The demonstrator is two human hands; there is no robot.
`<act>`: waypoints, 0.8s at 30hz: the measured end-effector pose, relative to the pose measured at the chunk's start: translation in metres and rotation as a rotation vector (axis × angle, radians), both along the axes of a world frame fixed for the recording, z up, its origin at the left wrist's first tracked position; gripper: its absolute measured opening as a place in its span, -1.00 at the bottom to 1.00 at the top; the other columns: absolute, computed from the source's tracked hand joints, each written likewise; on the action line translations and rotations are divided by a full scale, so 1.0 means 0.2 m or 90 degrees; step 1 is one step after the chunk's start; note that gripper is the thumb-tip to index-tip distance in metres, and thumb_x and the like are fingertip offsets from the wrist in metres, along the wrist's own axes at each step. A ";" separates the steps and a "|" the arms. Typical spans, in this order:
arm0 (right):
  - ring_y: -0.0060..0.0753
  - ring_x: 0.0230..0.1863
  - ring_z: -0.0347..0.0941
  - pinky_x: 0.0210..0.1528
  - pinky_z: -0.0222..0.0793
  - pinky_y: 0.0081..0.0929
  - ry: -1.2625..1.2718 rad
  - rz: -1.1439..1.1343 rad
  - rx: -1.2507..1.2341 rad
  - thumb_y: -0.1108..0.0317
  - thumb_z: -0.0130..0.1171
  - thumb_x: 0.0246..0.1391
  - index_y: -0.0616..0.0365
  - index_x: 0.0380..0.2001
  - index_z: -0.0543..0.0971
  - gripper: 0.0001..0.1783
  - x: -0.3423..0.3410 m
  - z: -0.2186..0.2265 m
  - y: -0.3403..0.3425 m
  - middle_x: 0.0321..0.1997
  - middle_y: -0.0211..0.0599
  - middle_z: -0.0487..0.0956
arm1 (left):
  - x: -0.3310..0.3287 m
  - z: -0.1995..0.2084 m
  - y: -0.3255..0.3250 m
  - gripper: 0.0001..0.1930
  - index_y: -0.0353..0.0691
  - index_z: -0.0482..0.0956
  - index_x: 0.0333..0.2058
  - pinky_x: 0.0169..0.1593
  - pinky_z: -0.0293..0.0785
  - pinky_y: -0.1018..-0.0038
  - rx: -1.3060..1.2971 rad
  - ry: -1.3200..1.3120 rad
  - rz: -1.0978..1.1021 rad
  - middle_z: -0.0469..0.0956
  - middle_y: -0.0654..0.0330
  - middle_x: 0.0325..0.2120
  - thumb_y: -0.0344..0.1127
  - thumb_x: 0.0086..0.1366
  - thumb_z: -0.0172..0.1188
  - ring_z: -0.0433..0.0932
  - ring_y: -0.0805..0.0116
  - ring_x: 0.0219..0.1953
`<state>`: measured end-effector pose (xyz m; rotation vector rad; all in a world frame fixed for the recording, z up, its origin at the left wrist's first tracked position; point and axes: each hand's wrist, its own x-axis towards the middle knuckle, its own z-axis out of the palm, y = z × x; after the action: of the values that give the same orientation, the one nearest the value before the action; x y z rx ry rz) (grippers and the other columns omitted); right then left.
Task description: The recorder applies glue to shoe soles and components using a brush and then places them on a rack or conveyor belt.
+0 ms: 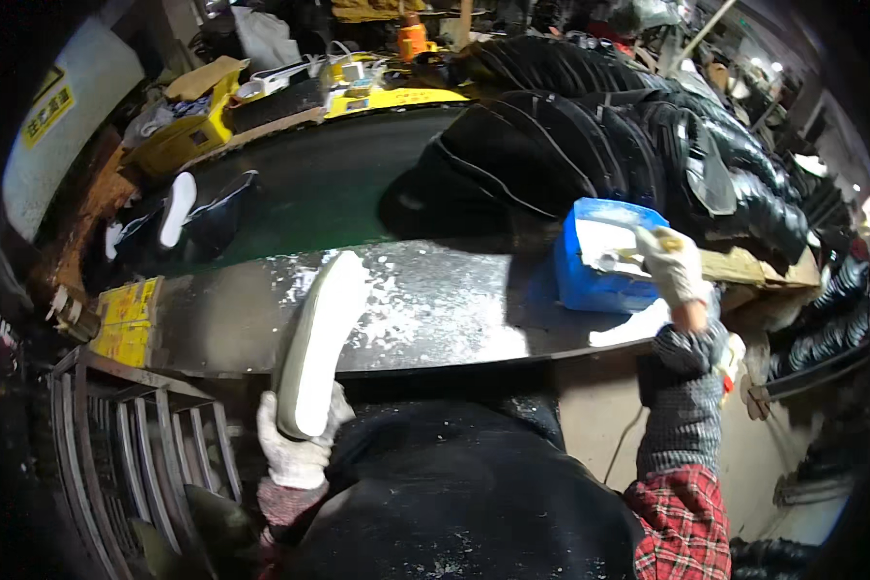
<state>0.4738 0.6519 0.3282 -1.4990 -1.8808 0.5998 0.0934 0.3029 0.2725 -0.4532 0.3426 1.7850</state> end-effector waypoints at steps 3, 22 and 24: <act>-0.74 -0.49 0.30 -0.44 0.20 -0.70 0.249 -0.035 0.030 0.20 0.16 0.21 0.17 -0.35 0.60 -0.75 0.11 0.09 -0.12 -0.52 -0.60 0.46 | -0.07 -0.25 -0.27 -0.16 -0.45 0.30 0.09 -0.29 0.61 0.26 -0.020 0.148 -0.142 0.51 -0.20 -0.22 0.30 0.19 0.05 0.59 0.00 -0.32; -0.65 -0.43 0.42 -0.32 0.45 -0.69 0.357 0.565 -0.431 0.38 0.00 0.29 0.45 -0.23 0.52 -0.73 -1.44 -0.14 -0.66 -0.36 -0.27 0.54 | -0.15 -0.44 -0.21 -0.49 -0.22 0.23 0.23 -0.29 0.59 0.36 -0.076 0.500 -0.049 0.54 0.05 -0.23 -0.07 0.43 -0.03 0.60 0.27 -0.32; -0.51 -0.34 0.51 -0.16 0.60 -0.60 0.381 0.866 -0.369 0.47 -0.08 0.28 0.57 -0.13 0.44 -0.71 -1.30 -0.18 -0.69 -0.20 -0.12 0.52 | -0.08 -0.28 -0.02 -0.50 -0.30 0.29 0.17 -0.40 0.57 0.31 -0.131 0.321 0.126 0.56 -0.07 -0.30 -0.13 0.39 0.06 0.60 0.19 -0.43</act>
<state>0.2139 0.5132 0.2921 0.0448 -2.0421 2.0286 0.0772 0.2980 0.2156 -0.1740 0.8638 2.0574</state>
